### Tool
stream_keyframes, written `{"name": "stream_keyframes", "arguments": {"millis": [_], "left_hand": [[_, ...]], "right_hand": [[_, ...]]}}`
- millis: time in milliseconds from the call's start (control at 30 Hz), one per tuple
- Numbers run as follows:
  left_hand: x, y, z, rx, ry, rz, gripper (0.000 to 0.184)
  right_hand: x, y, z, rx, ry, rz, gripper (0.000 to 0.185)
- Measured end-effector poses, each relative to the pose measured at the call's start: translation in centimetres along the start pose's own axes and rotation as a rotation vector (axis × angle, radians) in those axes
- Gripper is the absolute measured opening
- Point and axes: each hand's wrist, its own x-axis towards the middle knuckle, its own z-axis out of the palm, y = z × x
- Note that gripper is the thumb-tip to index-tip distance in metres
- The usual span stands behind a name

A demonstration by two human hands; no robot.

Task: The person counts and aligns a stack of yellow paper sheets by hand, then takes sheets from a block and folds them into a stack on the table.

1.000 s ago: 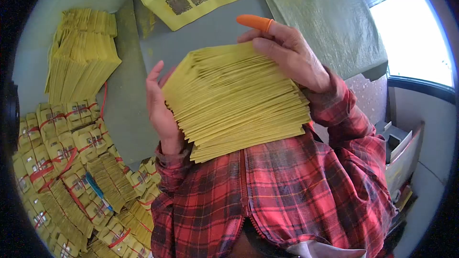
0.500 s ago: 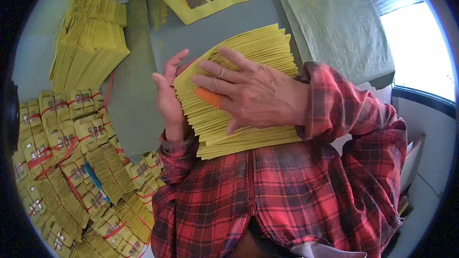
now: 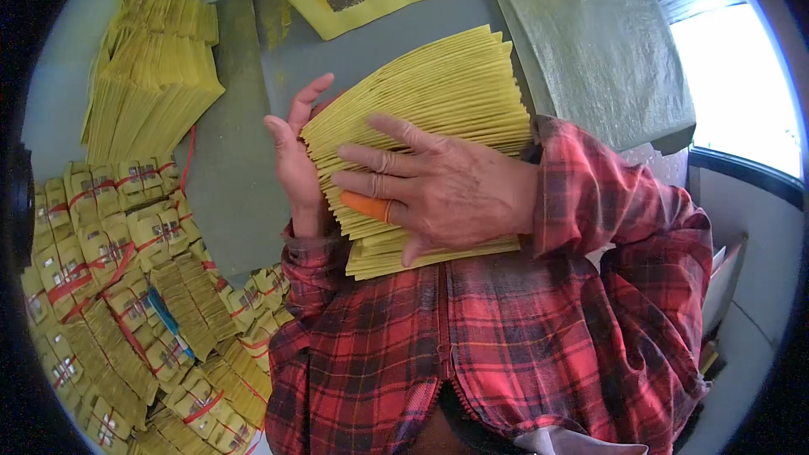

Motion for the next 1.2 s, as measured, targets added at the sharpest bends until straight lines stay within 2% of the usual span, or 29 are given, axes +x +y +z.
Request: {"name": "stream_keyframes", "arguments": {"millis": [233, 433, 500, 533, 667, 833, 1000, 1200], "left_hand": [[-0.3, 0.1, -0.1, 0.066, 0.010, -0.015, 0.083], [-0.7, -0.3, -0.7, 0.155, 0.036, -0.053, 0.088], [-0.8, -0.4, -1.6, 0.261, -0.046, -0.004, 0.092], [-1.1, -0.7, -1.3, 0.248, -0.066, -0.010, 0.092], [-1.8, -0.7, -1.0, 0.199, 0.083, -0.034, 0.096], [-1.3, -1.2, 0.8, 0.310, 0.229, 0.077, 0.101], [-1.7, 0.0, -0.5, 0.247, 0.202, 0.015, 0.103], [-1.3, -0.6, -1.2, 0.234, 0.125, -0.013, 0.104]], "right_hand": [[0.5, -0.5, -0.7, -0.060, 0.072, 0.015, 0.082], [-2.3, 3.3, -4.7, -0.267, 0.212, 0.120, 0.080], [-4.5, 6.4, -6.0, 0.130, 0.422, 0.422, 0.078], [-5.6, 7.8, -5.6, 0.116, 0.420, 0.442, 0.078], [-8.7, 13.4, 1.0, 1.454, 0.909, 0.665, 0.071], [-4.3, 6.2, 1.2, 1.359, 1.003, 0.775, 0.081], [-6.6, 8.3, 2.0, 1.354, 1.006, 0.771, 0.081], [-5.6, 7.3, 0.5, 1.221, 0.923, 0.841, 0.082]]}}
